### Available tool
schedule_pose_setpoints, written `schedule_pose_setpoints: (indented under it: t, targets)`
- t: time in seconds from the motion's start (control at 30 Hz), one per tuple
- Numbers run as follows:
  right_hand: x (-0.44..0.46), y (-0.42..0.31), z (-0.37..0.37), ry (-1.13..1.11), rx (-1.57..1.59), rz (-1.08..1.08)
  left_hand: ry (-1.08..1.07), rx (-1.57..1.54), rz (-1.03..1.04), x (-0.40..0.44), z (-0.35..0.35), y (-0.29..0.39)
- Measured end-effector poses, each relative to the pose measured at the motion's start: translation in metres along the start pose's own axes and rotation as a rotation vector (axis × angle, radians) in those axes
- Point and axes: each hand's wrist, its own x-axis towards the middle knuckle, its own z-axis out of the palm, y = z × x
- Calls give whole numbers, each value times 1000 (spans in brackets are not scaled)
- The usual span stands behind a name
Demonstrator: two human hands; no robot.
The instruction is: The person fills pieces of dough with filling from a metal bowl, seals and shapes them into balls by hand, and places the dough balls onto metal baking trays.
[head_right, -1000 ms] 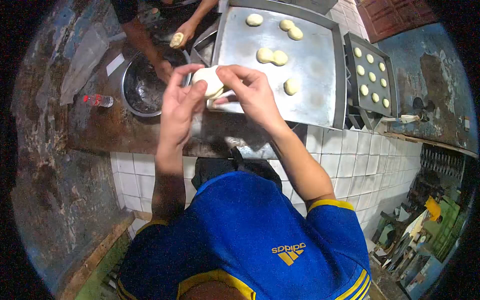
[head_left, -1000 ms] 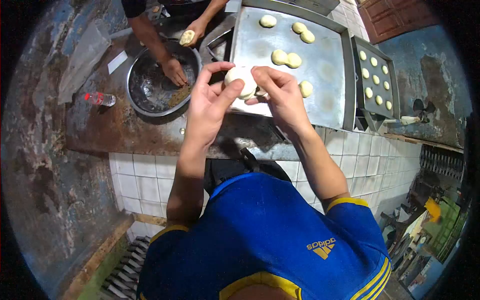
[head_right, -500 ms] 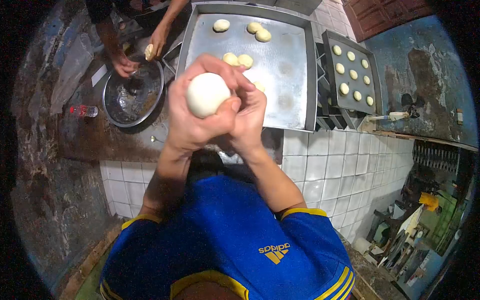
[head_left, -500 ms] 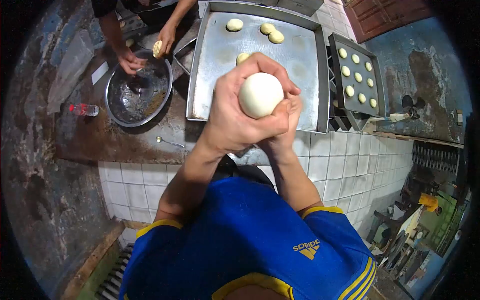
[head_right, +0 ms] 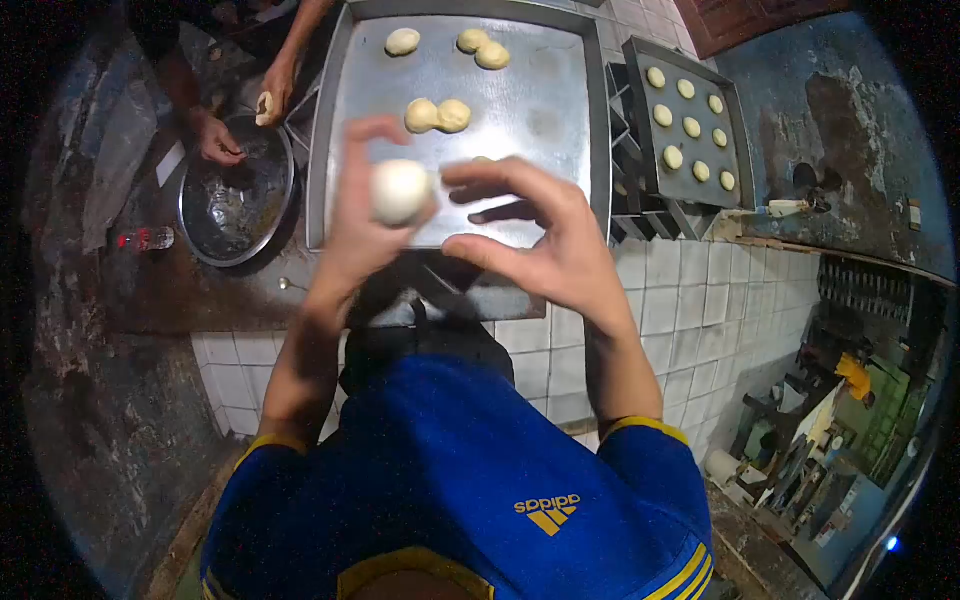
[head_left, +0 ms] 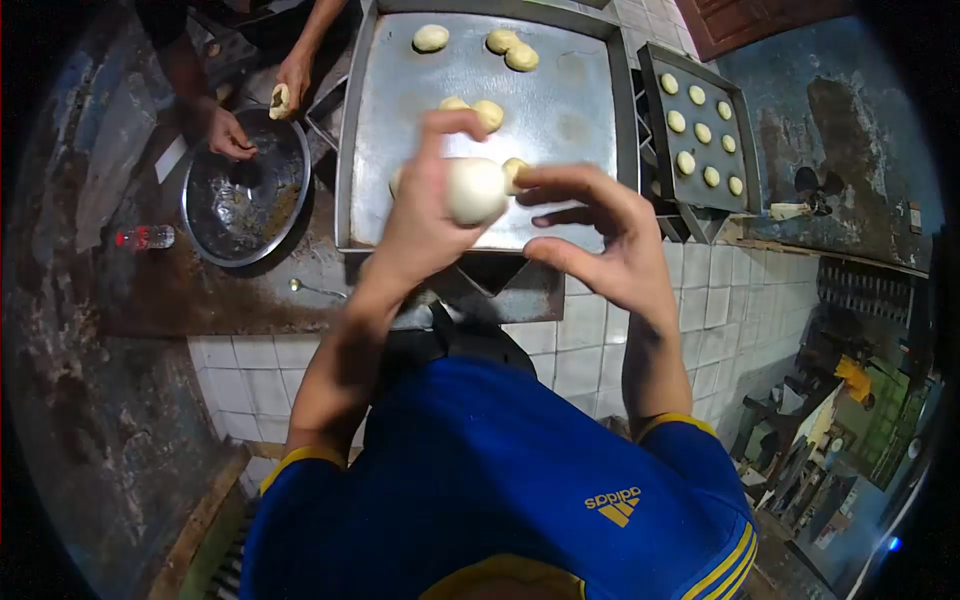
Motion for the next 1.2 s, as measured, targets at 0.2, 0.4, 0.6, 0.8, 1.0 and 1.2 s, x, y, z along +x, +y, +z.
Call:
schedule_pose_setpoints:
  t: [0.2, 0.4, 0.6, 0.8, 1.0, 1.2]
  targets:
    - [-4, 42, -31, 107, -319, 88, -306, -24, -140, 9, 86, -46]
    - [-5, 150, -81, 10, -506, 184, -319, 161, -178, 4, 87, -72]
    - [15, 192, -57, -352, -1220, -117, -123, 161, -278, -25, 19, -81]
    - [23, 221, -59, -363, -1140, -114, 64, -1, -452, -54, -23, -70]
    - [59, 151, -39, -399, -831, -145, 211, -274, -498, -62, -26, -68]
    - [93, 149, -7, -521, -760, 130, 159, -436, -620, -62, -35, -66]
